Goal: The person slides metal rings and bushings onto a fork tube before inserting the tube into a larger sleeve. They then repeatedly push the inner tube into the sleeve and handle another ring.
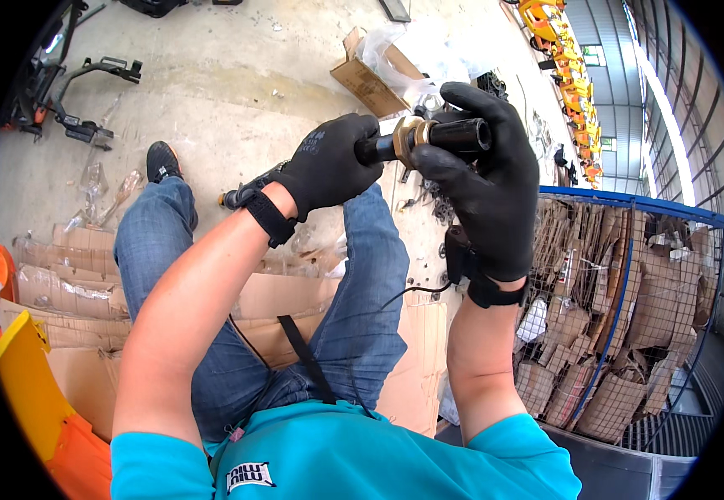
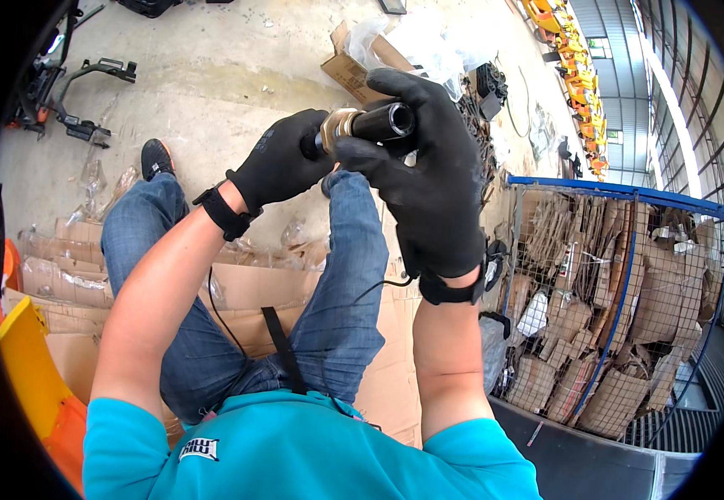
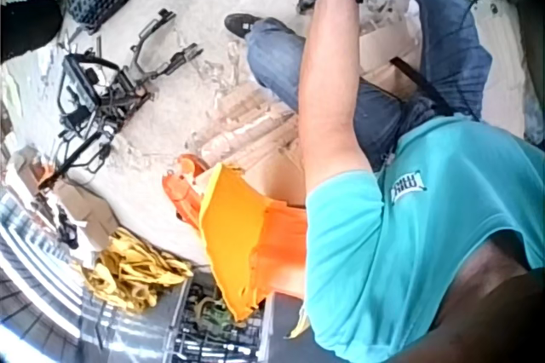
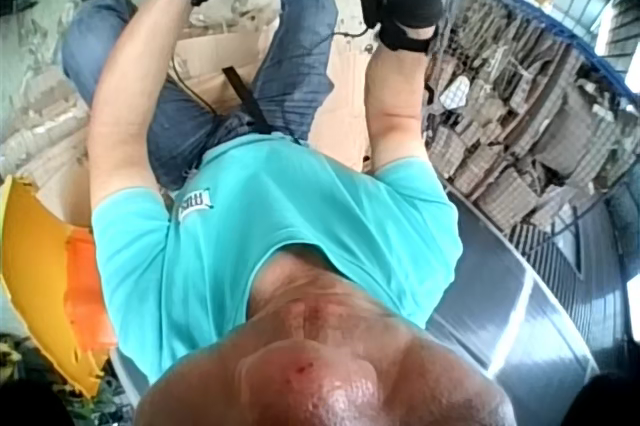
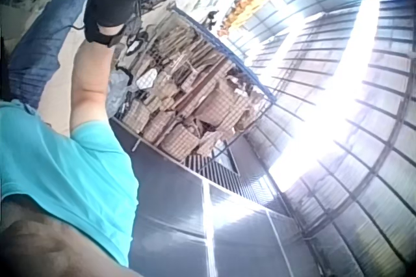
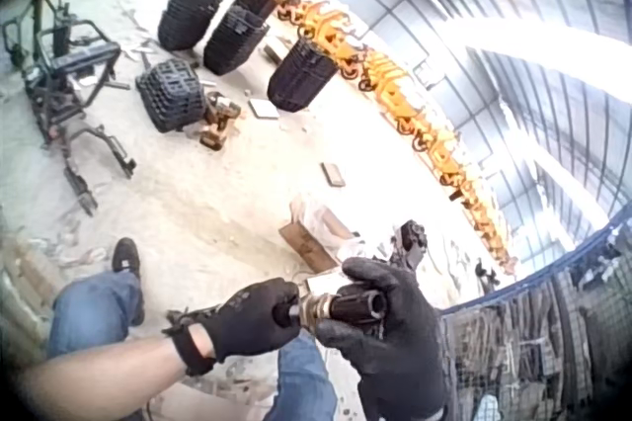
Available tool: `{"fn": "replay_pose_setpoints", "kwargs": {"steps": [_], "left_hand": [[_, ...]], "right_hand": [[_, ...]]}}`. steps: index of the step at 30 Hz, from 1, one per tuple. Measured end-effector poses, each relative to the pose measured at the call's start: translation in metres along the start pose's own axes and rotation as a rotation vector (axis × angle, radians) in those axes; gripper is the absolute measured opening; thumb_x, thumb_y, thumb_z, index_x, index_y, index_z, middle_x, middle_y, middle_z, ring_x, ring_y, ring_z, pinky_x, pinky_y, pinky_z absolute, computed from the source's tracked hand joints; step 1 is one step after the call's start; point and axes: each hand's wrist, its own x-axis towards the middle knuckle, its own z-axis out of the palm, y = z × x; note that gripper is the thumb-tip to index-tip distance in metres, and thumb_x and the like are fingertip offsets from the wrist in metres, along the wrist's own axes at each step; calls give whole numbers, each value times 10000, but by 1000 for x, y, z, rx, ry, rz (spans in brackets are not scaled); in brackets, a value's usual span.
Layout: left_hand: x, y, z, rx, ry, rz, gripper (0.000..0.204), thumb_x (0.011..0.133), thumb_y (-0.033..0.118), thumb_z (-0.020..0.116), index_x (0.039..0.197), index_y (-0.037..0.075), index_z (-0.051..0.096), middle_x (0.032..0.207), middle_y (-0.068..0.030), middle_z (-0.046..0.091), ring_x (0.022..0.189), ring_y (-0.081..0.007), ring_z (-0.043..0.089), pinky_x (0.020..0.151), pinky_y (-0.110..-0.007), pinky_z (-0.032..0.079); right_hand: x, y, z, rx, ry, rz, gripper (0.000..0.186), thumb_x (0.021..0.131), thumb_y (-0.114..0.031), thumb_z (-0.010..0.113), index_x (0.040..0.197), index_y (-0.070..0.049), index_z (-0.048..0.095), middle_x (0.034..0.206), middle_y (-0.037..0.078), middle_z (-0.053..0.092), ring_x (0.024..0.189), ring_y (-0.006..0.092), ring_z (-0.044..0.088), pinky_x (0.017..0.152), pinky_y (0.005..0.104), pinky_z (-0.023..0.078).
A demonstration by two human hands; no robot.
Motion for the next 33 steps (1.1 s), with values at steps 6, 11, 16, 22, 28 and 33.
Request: {"fn": "replay_pose_setpoints", "kwargs": {"steps": [6, 11, 16, 22, 28, 33], "left_hand": [[1, 1, 1, 26, -30, 16, 166, 791, 141, 691, 908, 49, 618, 875, -192, 648, 832, -391, 646, 741, -455, 511], [1, 2, -3, 28, -15, 2, 167, 797, 150, 695, 912, 52, 623, 876, -191, 651, 833, -392, 647, 748, -455, 514], [3, 3, 0, 12, -35, -7, 191, 793, 160, 704, 930, 49, 631, 898, -192, 663, 845, -390, 652, 751, -451, 517], [4, -4, 2, -6, 25, 55, 188, 782, 166, 692, 919, 51, 633, 830, -182, 661, 804, -388, 655, 730, -450, 516], [7, -13, -2, 7, -6, 22, 221, 773, 185, 706, 922, 43, 625, 819, -183, 660, 775, -363, 656, 715, -440, 513], [6, -10, -2, 27, -12, 19, 234, 777, 179, 705, 942, 29, 633, 804, -190, 666, 768, -366, 664, 716, -440, 518]], "right_hand": [[-1, 4, -10, -66, -30, -172, 661, 772, -32, 828, 1370, -18, 547, 1161, 108, 675, 1073, 194, 656, 959, 341, 522], [-1, -2, -1, -98, 17, -36, 708, 752, -86, 869, 1377, -23, 542, 1076, 74, 659, 1014, 172, 649, 932, 334, 520], [-1, 6, -6, 50, -10, -130, 697, 765, -108, 874, 1365, 1, 536, 1143, 96, 640, 1041, 165, 642, 948, 333, 518], [3, -4, -2, -125, 28, -95, 641, 784, -76, 872, 1334, -20, 548, 899, 17, 682, 892, 97, 657, 837, 281, 554], [15, 13, -22, -69, -196, -227, 636, 851, 0, 760, 1427, -16, 492, 1295, 159, 628, 1162, 210, 643, 973, 337, 531], [11, -18, -9, -269, -128, 73, 608, 862, 1, 757, 1413, -26, 500, 1279, 156, 638, 1143, 205, 652, 941, 337, 557]]}}
